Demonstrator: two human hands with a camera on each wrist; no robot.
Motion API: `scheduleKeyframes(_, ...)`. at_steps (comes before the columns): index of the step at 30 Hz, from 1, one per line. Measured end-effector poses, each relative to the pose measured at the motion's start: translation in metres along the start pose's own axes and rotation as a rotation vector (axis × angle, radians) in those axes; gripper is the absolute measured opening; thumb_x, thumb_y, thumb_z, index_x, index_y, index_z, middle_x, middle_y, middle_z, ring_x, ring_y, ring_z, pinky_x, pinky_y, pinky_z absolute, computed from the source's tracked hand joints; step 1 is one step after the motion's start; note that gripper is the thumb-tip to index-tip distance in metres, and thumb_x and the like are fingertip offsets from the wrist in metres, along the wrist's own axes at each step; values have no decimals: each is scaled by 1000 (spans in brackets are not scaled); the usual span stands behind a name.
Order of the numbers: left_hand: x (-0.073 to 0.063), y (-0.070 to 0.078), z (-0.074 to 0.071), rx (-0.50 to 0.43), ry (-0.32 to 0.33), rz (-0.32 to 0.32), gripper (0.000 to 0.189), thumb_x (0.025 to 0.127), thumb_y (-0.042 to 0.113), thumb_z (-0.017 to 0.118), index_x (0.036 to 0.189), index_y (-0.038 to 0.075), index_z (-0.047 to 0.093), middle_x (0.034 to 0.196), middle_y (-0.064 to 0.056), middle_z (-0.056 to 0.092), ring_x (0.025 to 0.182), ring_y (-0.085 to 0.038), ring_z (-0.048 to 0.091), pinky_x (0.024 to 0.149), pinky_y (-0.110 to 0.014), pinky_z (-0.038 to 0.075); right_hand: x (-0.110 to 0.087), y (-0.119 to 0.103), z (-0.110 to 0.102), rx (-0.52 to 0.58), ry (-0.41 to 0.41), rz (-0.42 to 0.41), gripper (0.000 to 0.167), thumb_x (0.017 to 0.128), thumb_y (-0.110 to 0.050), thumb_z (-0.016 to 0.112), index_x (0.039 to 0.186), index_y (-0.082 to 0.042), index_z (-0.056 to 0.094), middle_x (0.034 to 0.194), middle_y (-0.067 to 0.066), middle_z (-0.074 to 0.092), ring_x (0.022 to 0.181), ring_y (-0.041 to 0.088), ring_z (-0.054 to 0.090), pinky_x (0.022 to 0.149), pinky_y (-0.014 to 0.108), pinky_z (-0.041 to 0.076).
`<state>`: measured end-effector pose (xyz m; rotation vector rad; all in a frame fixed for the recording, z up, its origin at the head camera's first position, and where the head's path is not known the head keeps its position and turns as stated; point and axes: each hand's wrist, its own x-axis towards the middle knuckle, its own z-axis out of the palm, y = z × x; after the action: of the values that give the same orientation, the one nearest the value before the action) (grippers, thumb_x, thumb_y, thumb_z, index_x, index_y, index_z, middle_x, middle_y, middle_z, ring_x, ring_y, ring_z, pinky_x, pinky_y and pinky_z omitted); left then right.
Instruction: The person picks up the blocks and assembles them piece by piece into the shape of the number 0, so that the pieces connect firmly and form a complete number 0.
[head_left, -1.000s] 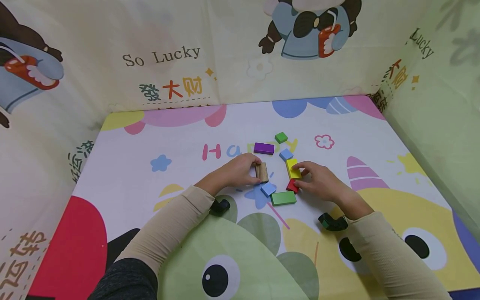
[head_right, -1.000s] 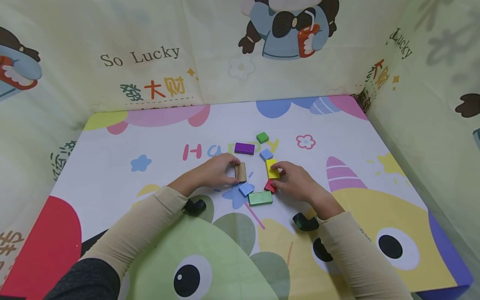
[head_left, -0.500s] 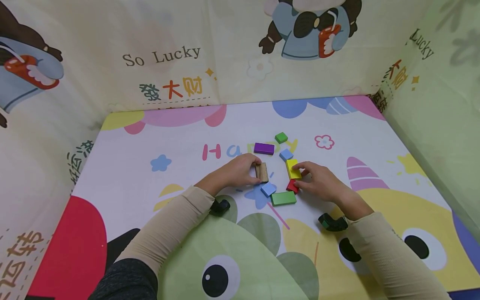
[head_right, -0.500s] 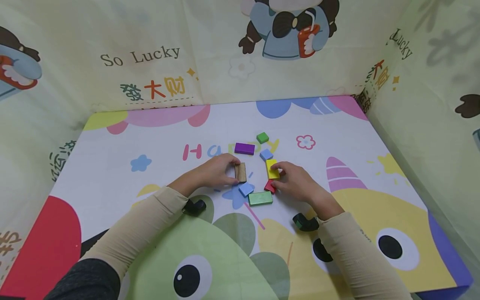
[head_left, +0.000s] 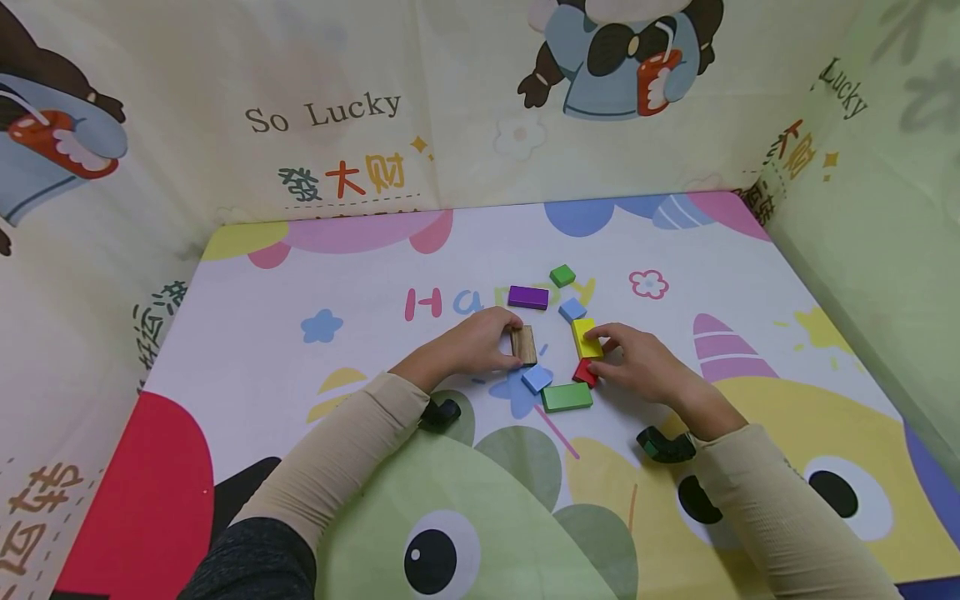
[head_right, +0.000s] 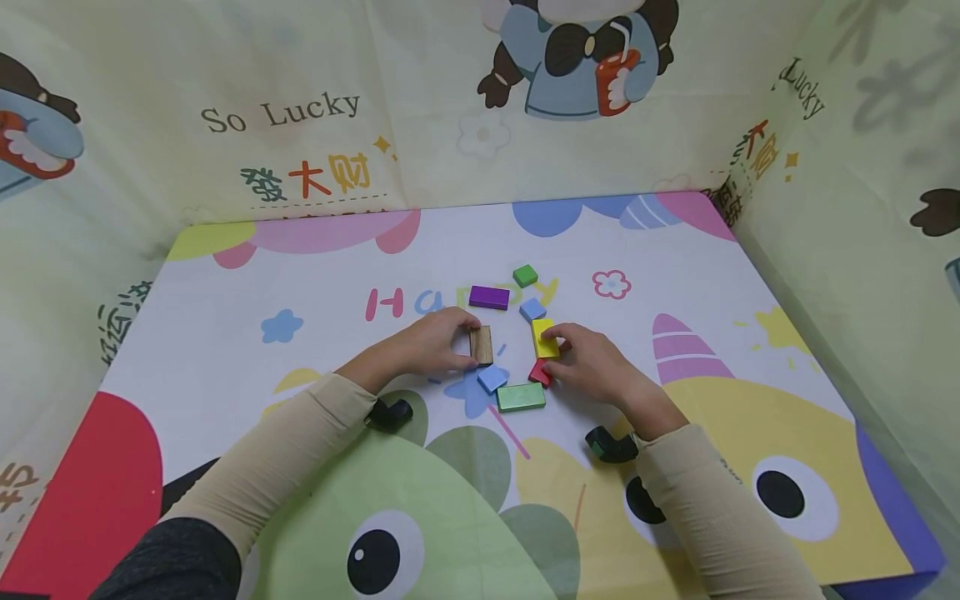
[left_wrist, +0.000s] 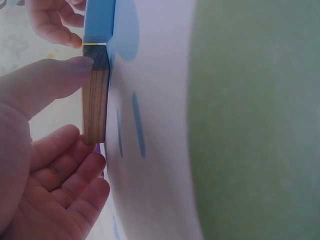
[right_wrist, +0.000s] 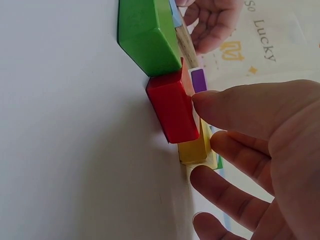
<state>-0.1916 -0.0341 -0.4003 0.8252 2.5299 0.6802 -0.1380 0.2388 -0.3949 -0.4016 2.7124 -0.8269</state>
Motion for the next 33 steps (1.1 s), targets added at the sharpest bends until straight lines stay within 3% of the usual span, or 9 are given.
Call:
scheduleKeyframes(15,0,0,-4,21,-14,17,66,89,28,77,142,-1,49,140,-12,52,128,-23,47,111,-34,35,0,2,0,-16,16,-21,46,92,-19,72,133,-5,57,121,19,61,108,36,57,93,54,48)
scheduleKeyframes(33,11,8,-16,16,55,46,66,90,27,75,143,-1,48,143,-13,51,135,-25,43,112,-35,34,0,0,1,4,8,-14,47,91,-19,73,133,-5,57,122,18,61,110,36,56,94,53,48)
